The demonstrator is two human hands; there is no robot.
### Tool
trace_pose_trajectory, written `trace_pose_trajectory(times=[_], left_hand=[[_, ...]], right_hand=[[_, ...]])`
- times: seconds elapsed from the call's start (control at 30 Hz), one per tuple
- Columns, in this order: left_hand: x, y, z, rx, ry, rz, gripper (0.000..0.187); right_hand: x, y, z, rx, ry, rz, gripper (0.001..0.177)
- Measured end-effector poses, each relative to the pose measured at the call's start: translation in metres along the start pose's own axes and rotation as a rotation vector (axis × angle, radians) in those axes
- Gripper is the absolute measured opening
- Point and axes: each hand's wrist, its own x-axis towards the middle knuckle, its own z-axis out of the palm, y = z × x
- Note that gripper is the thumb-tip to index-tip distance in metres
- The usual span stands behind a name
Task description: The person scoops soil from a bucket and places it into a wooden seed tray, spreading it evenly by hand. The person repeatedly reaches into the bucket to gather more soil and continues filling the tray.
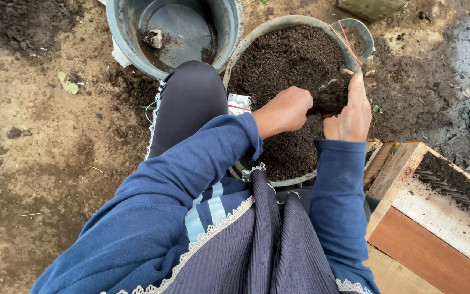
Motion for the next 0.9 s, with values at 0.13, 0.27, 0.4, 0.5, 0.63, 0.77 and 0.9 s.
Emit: trace_pose_trajectory(times=[0.13, 0.27, 0.4, 0.5, 0.63, 0.77, 0.9], left_hand=[[0.004, -0.002, -0.005, -0.052, -0.092, -0.043, 0.038], [-0.001, 0.002, -0.015, -0.142, -0.150, -0.140, 0.031], [0.001, -0.006, -0.010, -0.198, -0.189, -0.165, 0.030], [0.005, -0.021, -0.005, -0.254, -0.222, -0.163, 0.014], [-0.005, -0.003, -0.021, -0.368, -0.154, -0.193, 0.023], [-0.009, -0.012, -0.020, -0.537, 0.031, -0.174, 0.042], [-0.012, -0.023, -0.023, -0.314, -0.149, -0.118, 0.036]], right_hand=[[-0.019, -0.010, 0.016, 0.011, -0.047, -0.159, 0.041], [-0.005, 0.005, 0.013, -0.024, -0.055, -0.235, 0.023], [-0.028, -0.013, 0.020, -0.250, -0.072, -0.201, 0.022], [-0.058, -0.042, 0.025, -0.478, -0.298, -0.233, 0.022], [-0.051, -0.018, -0.003, -1.126, -0.501, -0.582, 0.022], [-0.025, 0.018, -0.037, -1.378, -0.438, -0.645, 0.032], [-0.053, -0.027, -0.014, -1.241, -0.466, -0.607, 0.031]])
